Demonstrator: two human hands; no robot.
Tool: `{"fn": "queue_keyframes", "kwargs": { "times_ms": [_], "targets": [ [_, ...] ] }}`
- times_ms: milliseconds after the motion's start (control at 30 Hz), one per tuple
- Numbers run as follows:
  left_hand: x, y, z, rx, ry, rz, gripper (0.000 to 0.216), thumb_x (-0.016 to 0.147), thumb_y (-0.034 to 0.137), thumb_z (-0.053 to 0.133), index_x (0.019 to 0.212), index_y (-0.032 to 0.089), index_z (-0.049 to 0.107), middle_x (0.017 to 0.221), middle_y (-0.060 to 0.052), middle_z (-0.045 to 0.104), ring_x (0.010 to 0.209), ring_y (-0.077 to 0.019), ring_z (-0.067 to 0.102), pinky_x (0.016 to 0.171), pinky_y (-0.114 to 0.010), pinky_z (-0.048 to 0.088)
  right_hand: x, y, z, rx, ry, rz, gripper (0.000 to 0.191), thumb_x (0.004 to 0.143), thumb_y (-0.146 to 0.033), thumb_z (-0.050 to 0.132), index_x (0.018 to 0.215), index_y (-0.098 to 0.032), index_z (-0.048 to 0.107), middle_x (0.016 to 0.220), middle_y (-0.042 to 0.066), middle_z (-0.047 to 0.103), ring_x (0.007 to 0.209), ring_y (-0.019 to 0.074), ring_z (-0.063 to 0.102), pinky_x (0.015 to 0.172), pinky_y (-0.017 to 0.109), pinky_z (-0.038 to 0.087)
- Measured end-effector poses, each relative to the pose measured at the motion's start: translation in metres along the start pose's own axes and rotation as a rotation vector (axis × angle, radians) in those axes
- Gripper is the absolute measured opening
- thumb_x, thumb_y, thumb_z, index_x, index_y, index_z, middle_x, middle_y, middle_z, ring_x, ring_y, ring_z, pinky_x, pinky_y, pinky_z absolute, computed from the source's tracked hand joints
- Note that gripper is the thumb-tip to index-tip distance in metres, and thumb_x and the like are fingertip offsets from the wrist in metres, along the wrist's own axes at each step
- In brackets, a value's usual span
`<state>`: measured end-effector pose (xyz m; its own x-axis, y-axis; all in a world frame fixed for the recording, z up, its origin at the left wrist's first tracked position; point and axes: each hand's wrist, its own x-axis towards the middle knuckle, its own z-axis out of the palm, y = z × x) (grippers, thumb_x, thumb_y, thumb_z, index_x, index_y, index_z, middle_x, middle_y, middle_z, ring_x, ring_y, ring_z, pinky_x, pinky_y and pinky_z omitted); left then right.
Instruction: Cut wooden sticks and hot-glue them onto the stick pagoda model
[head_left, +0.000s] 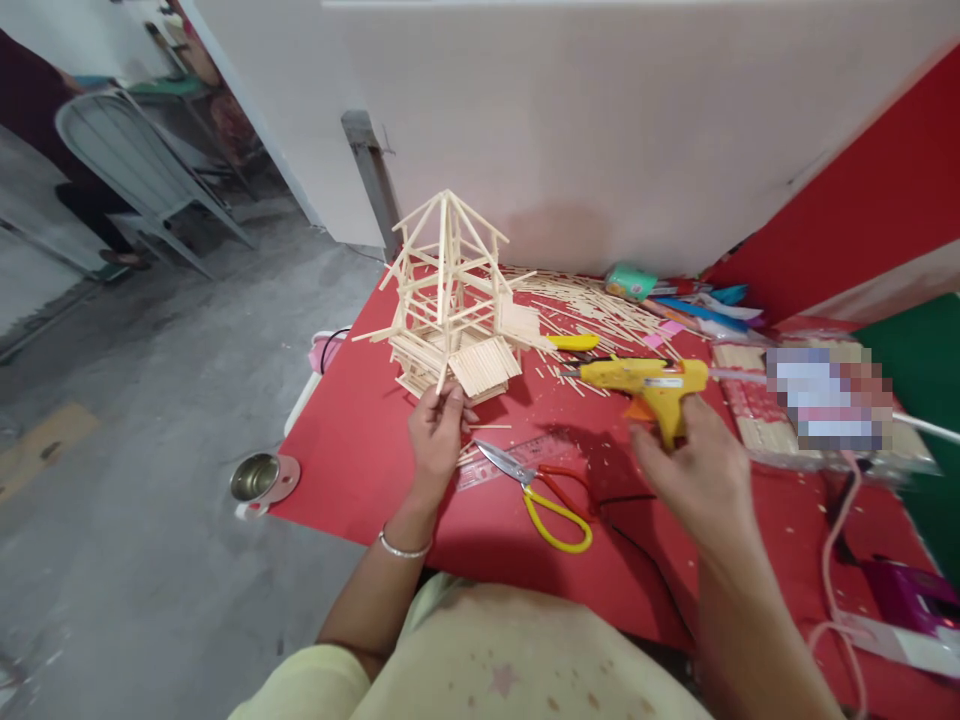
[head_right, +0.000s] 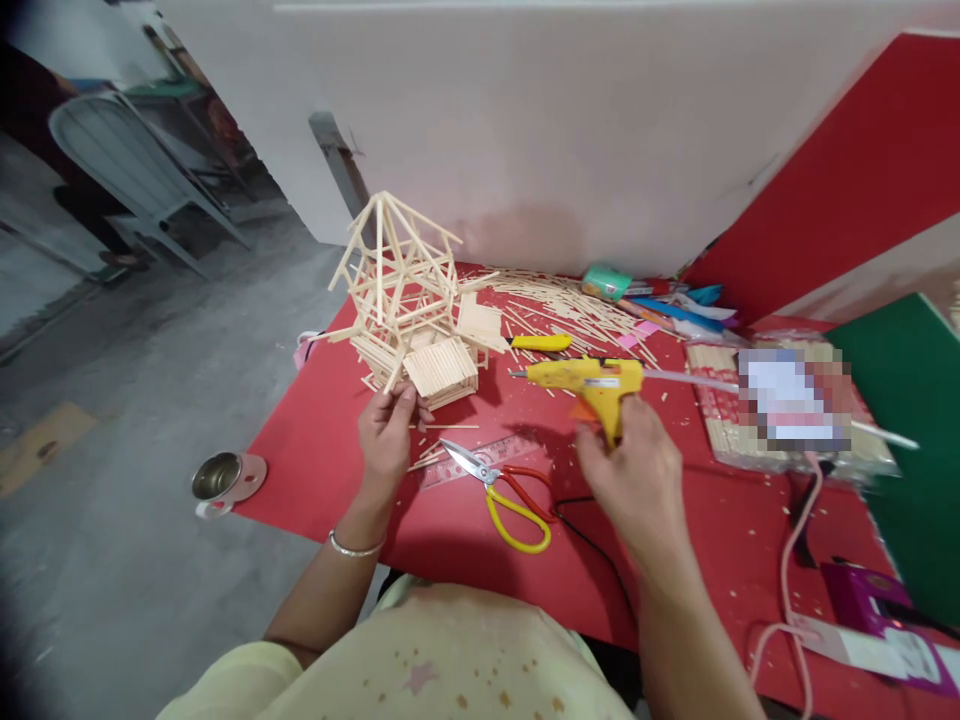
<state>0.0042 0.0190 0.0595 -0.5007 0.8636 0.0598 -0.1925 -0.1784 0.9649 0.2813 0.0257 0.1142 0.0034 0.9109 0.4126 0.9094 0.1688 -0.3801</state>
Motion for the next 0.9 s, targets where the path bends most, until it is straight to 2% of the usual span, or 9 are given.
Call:
{"fn": "queue_keyframes", "kwargs": {
  "times_ms": [100, 200, 367, 467, 567, 633, 700, 833, 900],
  "targets": [
    [0.000, -0.001, -0.001, 0.010, -0.006, 0.016, 0.034, 0.085, 0.049, 0.074, 0.089, 0.016, 0.067, 0.071, -0.001, 0.068, 0.052, -0.0098, 0.062, 0.048, -0.020, 0.049, -0.021, 0.044, -0.006, -0.133, 0.046, 0.083, 0.024, 0.087, -0.040, 0.048, 0.099, -0.020, 0.056, 0.087, 0.013, 0.060, 0.082, 0.0294, 0.058, 0.073, 0.042, 0.046],
    [0.001, -0.002, -0.001, 0.019, -0.010, 0.023, 0.035, 0.085, 0.051, 0.073, 0.088, 0.016, 0.067, 0.071, -0.001, 0.068, 0.053, -0.0109, 0.062, 0.046, -0.020, 0.047, -0.044, 0.073, 0.000, -0.220, -0.013, 0.222, 0.037, 0.089, -0.044, 0.043, 0.106, -0.015, 0.060, 0.091, 0.018, 0.061, 0.089, 0.0344, 0.060, 0.077, 0.047, 0.048],
    [0.002, -0.003, -0.002, 0.014, -0.011, 0.021, 0.036, 0.083, 0.052, 0.074, 0.089, 0.016, 0.068, 0.071, -0.001, 0.069, 0.051, -0.0111, 0.062, 0.046, -0.021, 0.046, -0.069, 0.077, 0.024, -0.334, -0.294, 0.501, 0.056, 0.097, -0.048, 0.030, 0.126, -0.009, 0.059, 0.105, 0.024, 0.067, 0.089, 0.0381, 0.067, 0.067, 0.048, 0.049],
    [0.002, -0.001, -0.002, 0.014, -0.009, 0.028, 0.035, 0.084, 0.051, 0.074, 0.088, 0.017, 0.068, 0.071, -0.001, 0.068, 0.051, -0.0106, 0.061, 0.046, -0.021, 0.046, -0.072, 0.074, 0.032, -0.387, -0.402, 0.523, 0.058, 0.099, -0.050, 0.031, 0.130, -0.009, 0.059, 0.113, 0.026, 0.067, 0.094, 0.0379, 0.069, 0.068, 0.046, 0.050],
    [0.002, 0.000, -0.001, 0.025, -0.013, 0.038, 0.035, 0.084, 0.050, 0.074, 0.087, 0.016, 0.067, 0.070, -0.001, 0.068, 0.051, -0.0106, 0.061, 0.046, -0.021, 0.045, -0.070, 0.073, 0.026, -0.458, -0.433, 0.432, 0.059, 0.095, -0.058, 0.042, 0.123, -0.012, 0.065, 0.111, 0.023, 0.069, 0.097, 0.0376, 0.069, 0.070, 0.044, 0.050],
    [0.002, 0.000, -0.001, 0.030, -0.015, 0.042, 0.035, 0.085, 0.050, 0.073, 0.087, 0.016, 0.067, 0.070, -0.001, 0.068, 0.051, -0.0106, 0.061, 0.046, -0.021, 0.045, -0.064, 0.069, 0.019, -0.448, -0.356, 0.310, 0.054, 0.093, -0.058, 0.048, 0.118, -0.015, 0.068, 0.107, 0.019, 0.070, 0.096, 0.0360, 0.068, 0.071, 0.043, 0.049],
    [0.002, -0.001, -0.001, 0.036, -0.017, 0.038, 0.034, 0.086, 0.050, 0.073, 0.088, 0.016, 0.067, 0.071, -0.001, 0.068, 0.052, -0.0108, 0.062, 0.047, -0.021, 0.045, -0.054, 0.056, 0.016, -0.296, -0.209, 0.155, 0.045, 0.095, -0.054, 0.051, 0.113, -0.017, 0.071, 0.105, 0.015, 0.072, 0.093, 0.0308, 0.068, 0.074, 0.040, 0.049],
    [0.001, -0.001, -0.001, 0.063, -0.012, 0.024, 0.037, 0.085, 0.052, 0.072, 0.088, 0.016, 0.067, 0.070, -0.001, 0.068, 0.051, -0.0104, 0.060, 0.047, -0.021, 0.044, -0.022, 0.001, 0.026, 0.142, 0.041, -0.180, 0.031, 0.093, -0.049, 0.063, 0.095, -0.019, 0.073, 0.094, 0.008, 0.073, 0.090, 0.0221, 0.066, 0.084, 0.035, 0.047],
    [0.000, 0.001, 0.000, 0.071, -0.008, 0.019, 0.037, 0.085, 0.053, 0.072, 0.086, 0.016, 0.067, 0.068, -0.001, 0.068, 0.050, -0.0100, 0.059, 0.047, -0.021, 0.044, -0.004, -0.032, 0.035, 0.236, 0.047, -0.320, 0.026, 0.093, -0.044, 0.067, 0.089, -0.020, 0.072, 0.090, 0.006, 0.072, 0.089, 0.0205, 0.063, 0.087, 0.034, 0.045]
  ]
}}
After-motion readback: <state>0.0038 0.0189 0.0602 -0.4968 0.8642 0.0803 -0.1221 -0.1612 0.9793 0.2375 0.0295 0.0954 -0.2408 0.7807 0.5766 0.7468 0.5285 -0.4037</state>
